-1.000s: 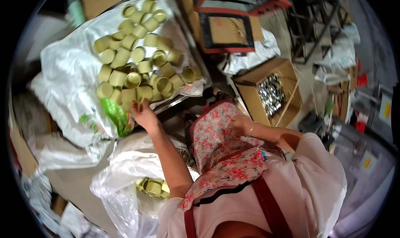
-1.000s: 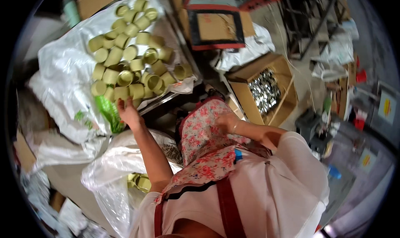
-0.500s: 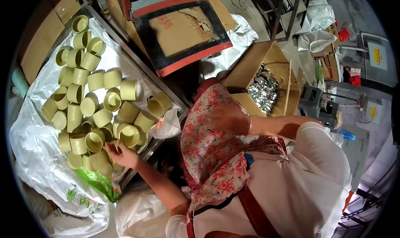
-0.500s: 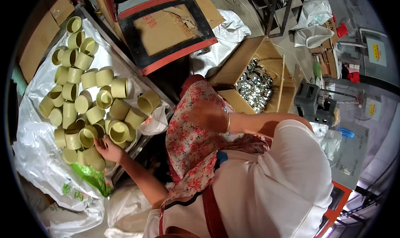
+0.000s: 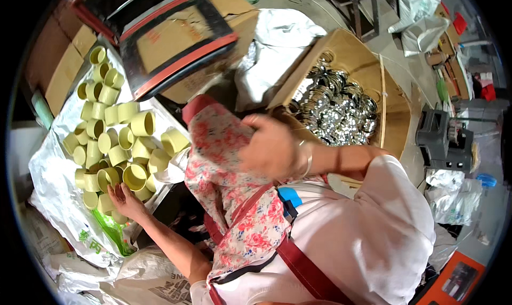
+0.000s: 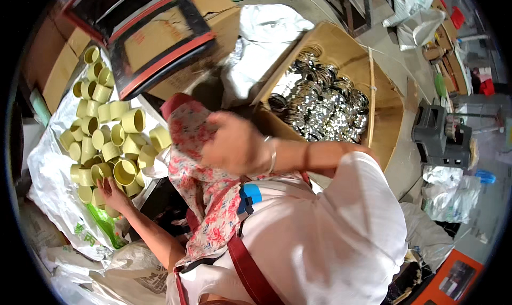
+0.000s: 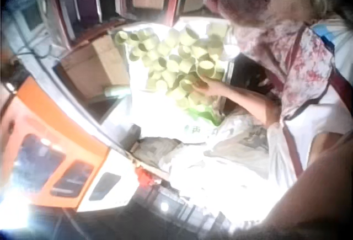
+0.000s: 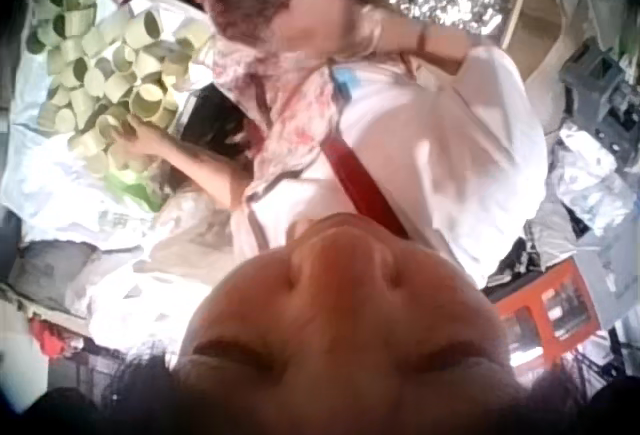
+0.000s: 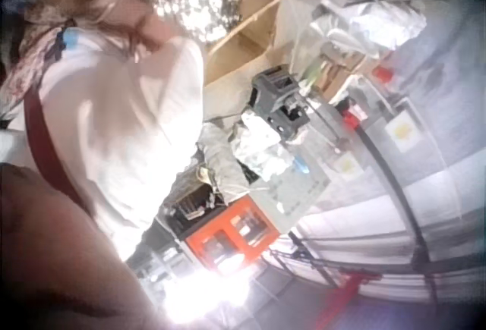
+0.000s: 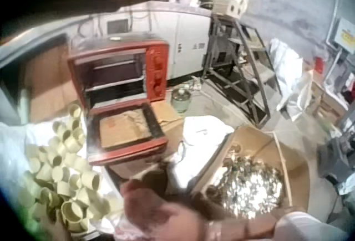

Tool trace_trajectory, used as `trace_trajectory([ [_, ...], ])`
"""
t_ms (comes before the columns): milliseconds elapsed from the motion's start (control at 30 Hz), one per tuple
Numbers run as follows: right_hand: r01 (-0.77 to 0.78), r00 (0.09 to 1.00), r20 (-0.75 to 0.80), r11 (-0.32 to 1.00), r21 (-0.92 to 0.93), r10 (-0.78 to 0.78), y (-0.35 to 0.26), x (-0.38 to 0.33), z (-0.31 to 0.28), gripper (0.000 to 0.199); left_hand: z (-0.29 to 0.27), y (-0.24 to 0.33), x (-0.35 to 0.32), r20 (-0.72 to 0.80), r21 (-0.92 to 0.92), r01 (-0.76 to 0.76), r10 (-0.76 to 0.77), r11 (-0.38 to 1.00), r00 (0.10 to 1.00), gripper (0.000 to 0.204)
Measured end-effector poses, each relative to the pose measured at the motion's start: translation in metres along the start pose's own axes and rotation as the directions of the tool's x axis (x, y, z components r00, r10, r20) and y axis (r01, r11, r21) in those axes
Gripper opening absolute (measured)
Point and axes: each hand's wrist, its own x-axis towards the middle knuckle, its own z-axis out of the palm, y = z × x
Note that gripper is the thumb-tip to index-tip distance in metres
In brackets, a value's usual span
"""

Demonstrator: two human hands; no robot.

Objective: The person sorts gray plastic loops from a pile on a table into a large white sack. They then move to a different area and sort yellow plastic cups from a sack onto a white tray, handling them one by one.

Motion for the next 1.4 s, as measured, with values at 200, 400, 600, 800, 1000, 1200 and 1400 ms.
trace_trajectory([
  [200, -0.895, 0.375, -0.454, 0.442, 0.049, 0.808, 0.183, -0.178, -0.08, 0.017, -0.001, -0.009, -0.036, 0.113, 0.051, -0.063, 0.056, 0.997, 0.992, 0.047],
  [400, -0.95, 0.189, -0.225, 0.12, -0.288, 0.956, 0.307, -0.343, -0.04, 0.019, -0.004, 0.0, -0.078, 0.123, 0.226, -0.021, -0.007, 0.974, 0.992, 0.045],
  [600, -0.74, 0.242, 0.103, 0.252, -0.624, 0.965, 0.345, -0.362, 0.01, 0.027, -0.014, 0.007, -0.108, 0.091, 0.394, -0.027, -0.01, 0.919, 0.996, 0.047],
  [800, -0.833, -0.074, 0.113, 0.001, -0.554, 0.991, 0.366, -0.352, 0.01, 0.029, -0.021, 0.007, -0.116, 0.092, 0.423, -0.025, -0.016, 0.906, 0.996, 0.048],
  [1000, -0.843, -0.08, 0.234, 0.06, -0.535, 0.969, 0.361, -0.348, -0.013, 0.038, -0.02, 0.001, -0.114, 0.127, 0.444, -0.053, -0.004, 0.895, 0.992, 0.048],
  [1200, -0.838, -0.035, 0.169, 0.064, -0.542, 0.985, 0.338, -0.344, -0.021, 0.046, -0.009, -0.001, -0.114, 0.154, 0.432, -0.064, -0.003, 0.899, 0.988, 0.049],
  [1400, -0.678, 0.251, 0.021, 0.191, -0.71, 0.968, 0.332, -0.358, -0.037, 0.032, -0.015, -0.008, -0.121, 0.127, 0.422, -0.04, -0.015, 0.906, 0.992, 0.047],
])
